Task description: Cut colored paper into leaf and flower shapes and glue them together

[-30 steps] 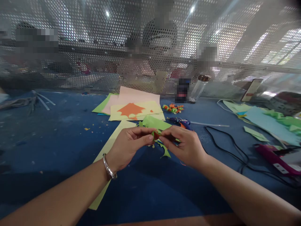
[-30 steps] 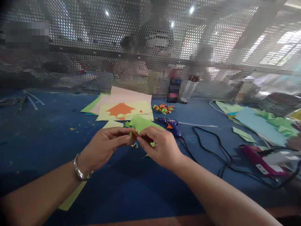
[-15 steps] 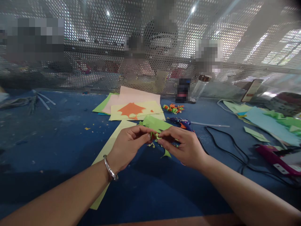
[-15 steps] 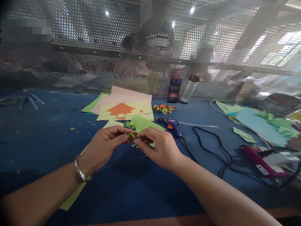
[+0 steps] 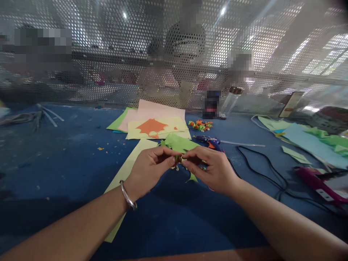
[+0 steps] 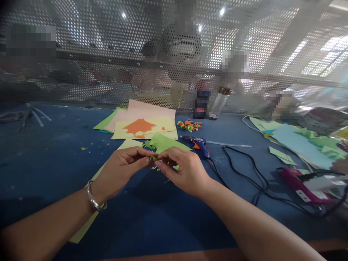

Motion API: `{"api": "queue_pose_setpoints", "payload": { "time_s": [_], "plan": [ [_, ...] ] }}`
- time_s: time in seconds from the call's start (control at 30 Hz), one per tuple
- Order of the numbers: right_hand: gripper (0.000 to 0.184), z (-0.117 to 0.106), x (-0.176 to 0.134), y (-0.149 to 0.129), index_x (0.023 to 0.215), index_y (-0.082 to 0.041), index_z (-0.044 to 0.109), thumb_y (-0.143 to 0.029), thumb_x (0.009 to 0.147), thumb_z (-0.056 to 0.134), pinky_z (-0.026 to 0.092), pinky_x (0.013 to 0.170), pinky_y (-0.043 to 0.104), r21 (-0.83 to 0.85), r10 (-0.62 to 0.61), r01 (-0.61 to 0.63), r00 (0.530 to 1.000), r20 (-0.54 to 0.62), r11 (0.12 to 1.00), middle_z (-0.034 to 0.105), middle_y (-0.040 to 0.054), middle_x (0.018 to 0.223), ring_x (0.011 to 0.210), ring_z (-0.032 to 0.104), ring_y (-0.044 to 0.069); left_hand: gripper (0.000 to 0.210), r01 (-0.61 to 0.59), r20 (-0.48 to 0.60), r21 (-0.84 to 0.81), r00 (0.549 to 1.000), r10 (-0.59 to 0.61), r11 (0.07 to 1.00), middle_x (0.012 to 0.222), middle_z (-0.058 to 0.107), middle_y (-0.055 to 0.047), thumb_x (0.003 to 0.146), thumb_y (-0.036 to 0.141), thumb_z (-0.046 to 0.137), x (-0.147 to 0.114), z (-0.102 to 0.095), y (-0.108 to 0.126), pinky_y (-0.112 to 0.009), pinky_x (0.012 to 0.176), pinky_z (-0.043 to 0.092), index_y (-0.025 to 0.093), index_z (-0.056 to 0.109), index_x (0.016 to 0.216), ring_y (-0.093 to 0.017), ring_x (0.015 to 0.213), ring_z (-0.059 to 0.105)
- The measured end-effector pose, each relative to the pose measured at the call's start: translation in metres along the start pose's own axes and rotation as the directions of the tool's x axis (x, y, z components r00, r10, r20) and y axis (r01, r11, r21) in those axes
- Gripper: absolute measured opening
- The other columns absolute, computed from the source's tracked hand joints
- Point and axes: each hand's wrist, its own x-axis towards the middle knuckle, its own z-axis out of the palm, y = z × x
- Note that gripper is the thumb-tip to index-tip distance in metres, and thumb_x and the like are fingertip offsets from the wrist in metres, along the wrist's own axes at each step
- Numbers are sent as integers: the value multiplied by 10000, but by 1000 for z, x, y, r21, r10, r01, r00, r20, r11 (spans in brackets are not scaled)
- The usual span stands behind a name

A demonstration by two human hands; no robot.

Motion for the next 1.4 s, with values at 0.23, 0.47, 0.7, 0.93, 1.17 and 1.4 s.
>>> {"api": "queue_pose_setpoints", "payload": {
  "time_s": [0.23, 0.47, 0.7, 0.93, 1.17, 1.4],
  "plan": [
    [129, 0, 1, 0, 987, -183, 711, -282, 939, 644, 533, 636, 253, 0, 6, -6, 1000, 5, 1000, 721, 39, 858, 712, 659, 133, 151, -3, -15, -20, 1000, 3, 1000, 920, 764, -44, 831, 289, 745, 0, 0, 0, -302, 820, 530, 212, 774, 958, -166, 854, 673],
    [121, 0, 0, 0, 987, -187, 710, -274, 940, 639, 536, 655, 258, -5, -8, 8, 1000, -1, 1000, 723, 38, 867, 722, 660, 132, 147, -6, -20, -17, 1000, 5, 1000, 900, 760, -44, 826, 297, 748, 0, 0, -1, -310, 804, 528, 212, 772, 943, -168, 832, 670],
    [130, -1, 1, -1, 975, -180, 714, -281, 941, 640, 524, 647, 257, -25, -6, 6, 1000, 6, 1000, 724, 39, 862, 720, 663, 132, 158, 18, -34, -53, 999, -20, 998, 897, 756, -44, 822, 292, 747, 2, 0, -2, -301, 789, 532, 202, 767, 949, -165, 821, 668],
    [112, -1, 0, 0, 969, -189, 706, -275, 941, 639, 532, 648, 252, -28, -19, 19, 1000, 14, 999, 720, 36, 860, 711, 659, 129, 128, 65, -16, -114, 998, -67, 991, 848, 731, -31, 812, 282, 723, 1, 4, 0, -322, 794, 534, 197, 761, 899, -167, 776, 652],
    [127, -2, 1, 0, 977, -195, 702, -296, 947, 632, 535, 651, 260, -41, -21, 22, 1000, 19, 999, 727, 42, 867, 718, 664, 138, 98, 99, 8, -213, 995, -99, 972, 822, 715, -20, 808, 233, 712, 1, 6, 0, -292, 774, 523, 203, 766, 885, -142, 752, 631],
    [129, -2, 1, -1, 987, -188, 704, -287, 948, 632, 516, 645, 256, -62, -32, 33, 999, 22, 998, 722, 37, 863, 708, 656, 131, 105, 77, 26, -200, 997, -73, 977, 837, 706, -8, 814, 193, 714, 0, 6, -1, -256, 758, 519, 194, 743, 915, -122, 758, 629]
  ]
}}
